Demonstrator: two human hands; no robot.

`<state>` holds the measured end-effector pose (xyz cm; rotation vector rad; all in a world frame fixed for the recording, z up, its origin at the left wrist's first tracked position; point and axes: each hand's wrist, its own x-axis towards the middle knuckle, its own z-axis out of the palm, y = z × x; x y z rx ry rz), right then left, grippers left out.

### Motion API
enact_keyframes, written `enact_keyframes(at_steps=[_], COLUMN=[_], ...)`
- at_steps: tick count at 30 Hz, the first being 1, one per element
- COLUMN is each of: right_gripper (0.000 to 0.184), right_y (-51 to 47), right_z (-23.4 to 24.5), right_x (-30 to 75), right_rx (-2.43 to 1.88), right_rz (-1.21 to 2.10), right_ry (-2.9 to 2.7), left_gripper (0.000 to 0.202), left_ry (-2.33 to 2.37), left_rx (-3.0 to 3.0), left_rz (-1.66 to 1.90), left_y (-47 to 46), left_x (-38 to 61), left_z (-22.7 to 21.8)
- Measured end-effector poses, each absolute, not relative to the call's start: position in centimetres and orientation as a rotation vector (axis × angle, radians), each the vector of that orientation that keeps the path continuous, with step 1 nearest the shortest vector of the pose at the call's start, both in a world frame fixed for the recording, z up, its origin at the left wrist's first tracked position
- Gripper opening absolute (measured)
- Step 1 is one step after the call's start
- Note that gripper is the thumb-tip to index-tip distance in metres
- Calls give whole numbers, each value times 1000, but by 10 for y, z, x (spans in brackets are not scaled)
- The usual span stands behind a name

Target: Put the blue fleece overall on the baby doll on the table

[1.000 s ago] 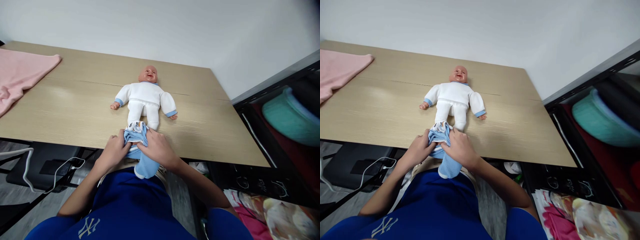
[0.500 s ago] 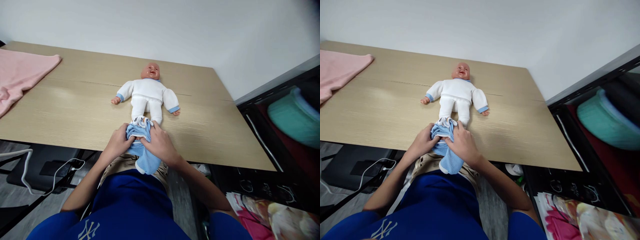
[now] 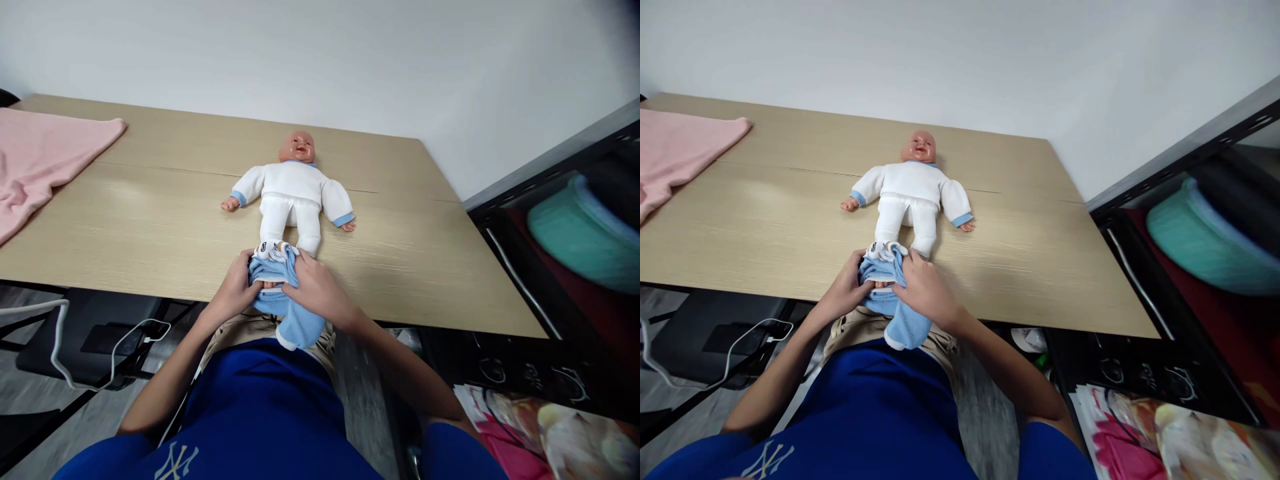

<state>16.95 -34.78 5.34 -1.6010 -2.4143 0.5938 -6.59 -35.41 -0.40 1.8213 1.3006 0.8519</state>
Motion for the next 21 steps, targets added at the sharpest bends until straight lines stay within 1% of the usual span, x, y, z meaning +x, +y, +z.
enact_keyframes(at_steps=[3, 6, 10, 12, 15, 16, 19, 21], right_gripper=[50, 47, 30, 18, 10, 11, 29, 35], right_y=[-339, -332, -325, -318, -303, -296, -272, -258], right_z=[45, 40, 40, 42, 46, 47, 51, 53], right_x=[176, 180, 185, 189, 197, 200, 209, 215], right_rx=[-1515, -1479, -1468, -1459, -1331, -1260, -1092, -1135], right_rz=[648, 708, 690, 663, 703, 725, 759, 771], right_ry=[-2313, -2179, -2086, -2095, -2172, -2204, -2246, -2279], left_gripper=[55, 51, 39, 34, 29, 28, 29, 35], left_ry=[1249, 1245, 1192, 1161, 1128, 1097, 956, 877], left_rx=[1744, 1752, 1837, 1883, 1928, 1938, 1898, 1820], left_rz=[932, 984, 1001, 925, 813, 780, 655, 567], left_y=[-352, -347, -334, -325, -308, -301, -280, -268], left_x=[-67, -69, -76, -81, -88, -89, -92, -91], left_z=[-3, -2, 4, 11, 24, 29, 42, 46])
